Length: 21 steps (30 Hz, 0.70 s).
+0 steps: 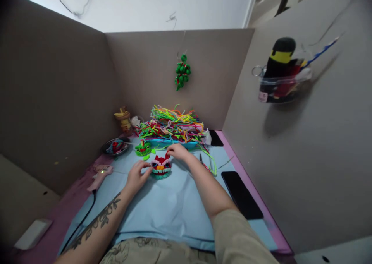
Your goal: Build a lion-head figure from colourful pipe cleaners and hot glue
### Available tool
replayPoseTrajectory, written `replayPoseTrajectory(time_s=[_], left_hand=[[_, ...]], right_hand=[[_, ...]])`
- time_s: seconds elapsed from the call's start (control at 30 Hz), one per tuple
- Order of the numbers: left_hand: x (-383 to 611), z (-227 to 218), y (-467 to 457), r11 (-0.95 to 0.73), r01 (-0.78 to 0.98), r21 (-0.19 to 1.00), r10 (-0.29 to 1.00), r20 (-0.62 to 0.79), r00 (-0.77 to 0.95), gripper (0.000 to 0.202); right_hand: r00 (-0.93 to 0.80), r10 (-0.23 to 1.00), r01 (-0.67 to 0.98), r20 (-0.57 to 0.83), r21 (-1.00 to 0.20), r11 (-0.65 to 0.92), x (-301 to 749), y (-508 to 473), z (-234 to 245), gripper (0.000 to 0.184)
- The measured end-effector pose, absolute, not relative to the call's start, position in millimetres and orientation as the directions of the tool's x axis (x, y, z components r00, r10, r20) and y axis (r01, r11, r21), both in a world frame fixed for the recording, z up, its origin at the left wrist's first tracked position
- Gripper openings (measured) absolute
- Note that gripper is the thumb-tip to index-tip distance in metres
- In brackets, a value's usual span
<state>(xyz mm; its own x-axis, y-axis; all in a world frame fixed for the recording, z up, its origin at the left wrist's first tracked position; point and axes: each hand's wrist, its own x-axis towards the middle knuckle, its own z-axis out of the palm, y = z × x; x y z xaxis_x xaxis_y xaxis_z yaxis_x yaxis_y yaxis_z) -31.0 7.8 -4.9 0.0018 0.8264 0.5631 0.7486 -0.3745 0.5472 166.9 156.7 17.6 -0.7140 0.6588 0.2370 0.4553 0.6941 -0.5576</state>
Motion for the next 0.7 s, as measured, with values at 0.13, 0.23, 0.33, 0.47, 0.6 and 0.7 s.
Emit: replayPoseTrajectory(time_s=[0.13, 0.23, 0.33, 0.47, 0.6, 0.7], left_hand=[[-10.7, -2.9, 5.6, -0.549, 0.758, 0.353, 0.753, 0.603, 0.265, 0.014], [-1.8, -4.6, 6.3, -0.586, 0.76, 0.282, 0.731, 0.589, 0.346, 0.017], [0.0, -7.8, 8.2, -0.573, 0.783, 0.244, 0.728, 0.59, 0.349, 0.014], [-0.9, -11.2, 11.9, -0.555, 0.803, 0.219, 0.725, 0.599, 0.338, 0.011], [-0.6, -12.5, 13.4, -0.553, 0.803, 0.223, 0.73, 0.593, 0.339, 0.01], [-0.3, -12.5, 13.1, -0.553, 0.8, 0.233, 0.734, 0.591, 0.335, 0.011]], right_hand=[[-0.715, 0.66, 0.41, 0.229, -0.628, 0.662, 167.9, 156.2, 11.4, 0.014], [-0.705, 0.669, 0.402, 0.235, -0.645, 0.65, 166.4, 155.2, 8.1, 0.013], [-0.707, 0.668, 0.393, 0.232, -0.656, 0.644, 165.7, 154.0, 6.6, 0.012], [-0.71, 0.681, 0.394, 0.178, -0.701, 0.594, 167.1, 153.2, 5.4, 0.012], [-0.717, 0.684, 0.379, 0.137, -0.746, 0.547, 169.0, 154.6, 2.6, 0.013], [-0.728, 0.673, 0.365, 0.132, -0.756, 0.543, 169.0, 155.3, 0.3, 0.013]])
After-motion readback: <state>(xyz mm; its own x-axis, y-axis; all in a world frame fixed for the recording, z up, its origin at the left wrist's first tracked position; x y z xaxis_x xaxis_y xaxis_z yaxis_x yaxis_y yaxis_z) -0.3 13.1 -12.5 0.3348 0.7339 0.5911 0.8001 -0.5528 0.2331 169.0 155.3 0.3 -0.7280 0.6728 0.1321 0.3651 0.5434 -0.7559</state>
